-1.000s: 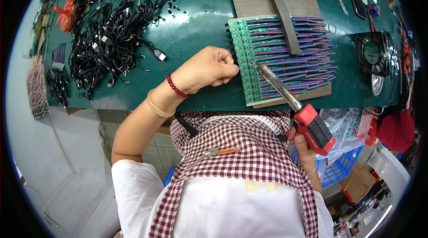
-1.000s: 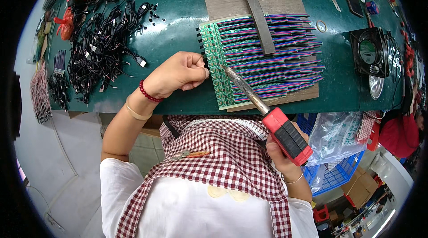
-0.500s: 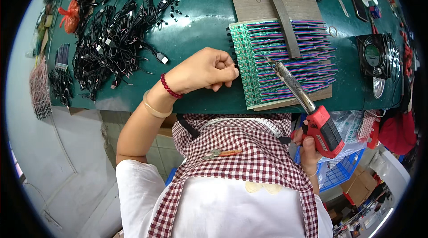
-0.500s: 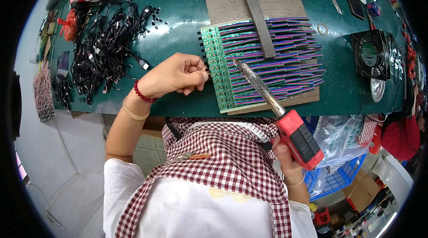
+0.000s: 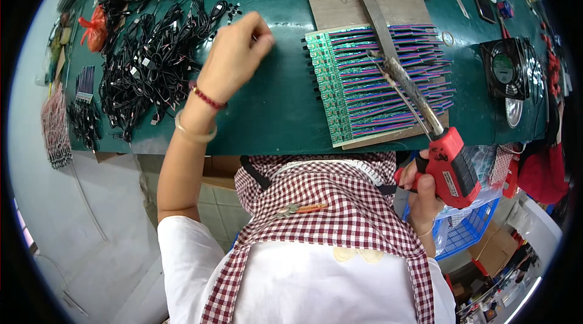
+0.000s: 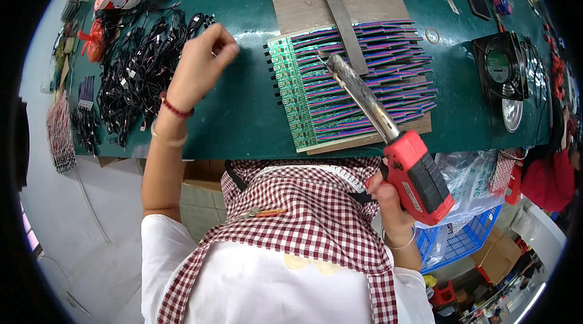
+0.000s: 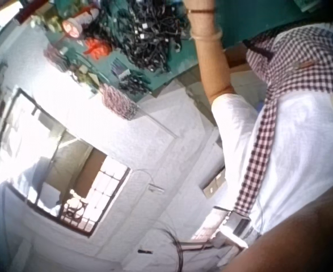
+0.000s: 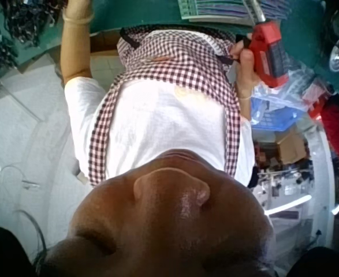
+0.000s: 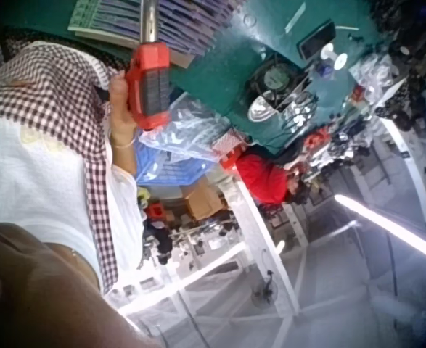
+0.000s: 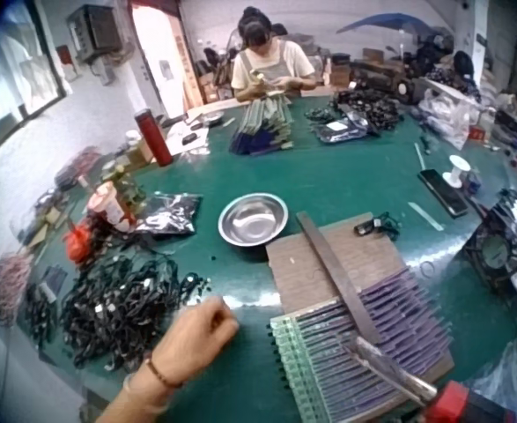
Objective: The person solders small electronic components onto circuit boards using a soldering gun, then positions wire cables onto the circuit boards and solders them into place.
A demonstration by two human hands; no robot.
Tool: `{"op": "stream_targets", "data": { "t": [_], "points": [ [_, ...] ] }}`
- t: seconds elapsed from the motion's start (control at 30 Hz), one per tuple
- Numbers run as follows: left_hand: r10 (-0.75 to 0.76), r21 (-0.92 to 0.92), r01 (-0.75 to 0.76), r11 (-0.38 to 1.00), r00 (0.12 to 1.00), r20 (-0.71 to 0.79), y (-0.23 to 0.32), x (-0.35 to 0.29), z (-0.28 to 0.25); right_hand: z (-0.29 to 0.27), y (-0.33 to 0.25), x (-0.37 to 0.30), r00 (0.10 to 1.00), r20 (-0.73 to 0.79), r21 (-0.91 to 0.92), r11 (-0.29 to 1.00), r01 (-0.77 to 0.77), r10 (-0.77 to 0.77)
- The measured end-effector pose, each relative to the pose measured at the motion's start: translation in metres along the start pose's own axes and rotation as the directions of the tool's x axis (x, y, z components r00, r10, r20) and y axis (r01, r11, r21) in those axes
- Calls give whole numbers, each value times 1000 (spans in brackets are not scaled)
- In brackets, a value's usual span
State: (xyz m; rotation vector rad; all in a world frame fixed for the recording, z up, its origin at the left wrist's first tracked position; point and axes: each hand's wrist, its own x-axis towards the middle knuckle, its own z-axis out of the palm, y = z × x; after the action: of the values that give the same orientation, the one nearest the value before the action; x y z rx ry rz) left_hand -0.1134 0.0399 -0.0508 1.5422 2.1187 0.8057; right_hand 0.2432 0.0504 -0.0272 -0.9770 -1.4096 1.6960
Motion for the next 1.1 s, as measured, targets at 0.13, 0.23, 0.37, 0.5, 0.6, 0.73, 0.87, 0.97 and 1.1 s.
{"op": "stream_targets", "data": {
  "t": [0.13, 0.23, 0.37, 0.5, 0.6, 0.73, 0.87, 0.97, 1.1],
  "points": [
    [53, -739, 607, 292, 761, 647, 80, -54, 19, 38, -19, 24, 991, 69, -78, 991, -112, 118],
    [100, -720, 689, 82, 713, 694, 101, -87, 39, 38, -8, 28, 972, 209, -215, 975, -63, 109],
    [27, -762, 647, -1, 762, 647, 108, -97, 53, 36, -8, 30, 955, 277, -420, 907, 19, 108],
    [-121, -680, 580, 448, 793, 597, 117, -95, 35, 39, -10, 30, 967, 216, -445, 895, -28, 137],
    [75, -612, 156, 775, 939, 335, 109, -95, 35, 43, -7, 30, 965, 248, -382, 924, 14, 89],
    [73, -499, 215, 840, 865, 496, 100, -76, 24, 46, -1, 31, 976, 215, -420, 898, 134, -45],
    [-203, -627, 518, 582, 839, 505, 61, -68, 39, 26, -11, 24, 994, 94, -240, 970, -36, 60],
    [-244, -609, 607, 511, 781, 575, 52, -59, 41, 4, -2, 8, 997, 56, -229, 973, -34, 48],
    [-237, -624, 624, 470, 770, 592, 44, -56, 45, -17, 9, -5, 989, 74, -242, 964, -107, 128]
  ]
}}
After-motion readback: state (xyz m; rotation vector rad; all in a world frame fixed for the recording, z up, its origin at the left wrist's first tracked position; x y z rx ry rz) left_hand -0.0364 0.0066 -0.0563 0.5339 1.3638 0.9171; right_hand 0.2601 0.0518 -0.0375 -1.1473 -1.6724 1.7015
